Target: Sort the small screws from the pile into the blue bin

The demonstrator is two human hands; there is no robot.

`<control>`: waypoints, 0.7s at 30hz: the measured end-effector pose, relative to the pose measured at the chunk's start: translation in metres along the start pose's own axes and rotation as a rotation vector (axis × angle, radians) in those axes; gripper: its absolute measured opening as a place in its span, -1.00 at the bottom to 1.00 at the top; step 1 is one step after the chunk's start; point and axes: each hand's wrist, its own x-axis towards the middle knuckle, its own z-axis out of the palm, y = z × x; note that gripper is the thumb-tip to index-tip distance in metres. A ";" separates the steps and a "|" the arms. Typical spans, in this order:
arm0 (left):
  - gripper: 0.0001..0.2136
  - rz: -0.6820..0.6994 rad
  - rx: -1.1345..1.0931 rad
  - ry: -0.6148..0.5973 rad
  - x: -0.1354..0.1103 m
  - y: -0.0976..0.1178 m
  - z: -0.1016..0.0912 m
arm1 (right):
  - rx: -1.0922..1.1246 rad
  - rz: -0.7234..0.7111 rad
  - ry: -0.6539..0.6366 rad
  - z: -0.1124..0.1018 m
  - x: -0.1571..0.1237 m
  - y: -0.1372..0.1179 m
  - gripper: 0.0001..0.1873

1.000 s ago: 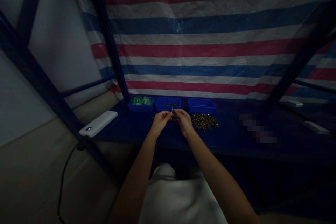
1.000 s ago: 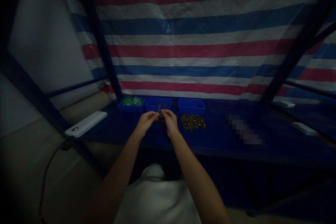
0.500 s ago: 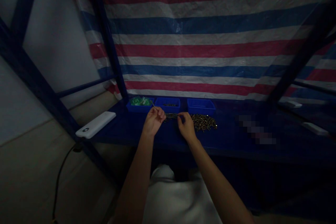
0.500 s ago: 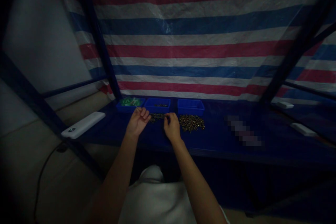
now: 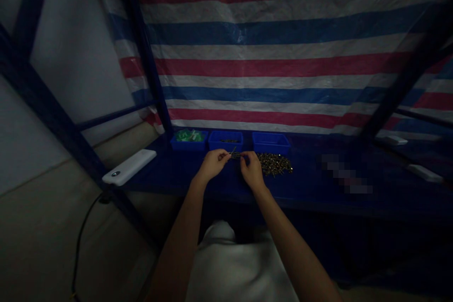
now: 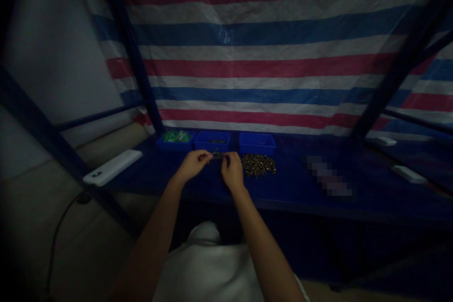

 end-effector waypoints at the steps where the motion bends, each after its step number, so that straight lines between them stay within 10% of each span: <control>1: -0.86 0.048 0.122 0.026 0.001 0.000 -0.001 | -0.005 0.005 0.004 0.000 0.000 0.001 -0.83; 7: -0.89 0.175 0.380 0.053 0.002 -0.004 -0.002 | -0.029 0.019 0.003 0.002 -0.001 0.004 -0.82; 21: -0.75 0.117 -0.479 0.146 -0.006 0.017 0.000 | -0.015 0.032 0.003 0.002 -0.001 0.005 -0.82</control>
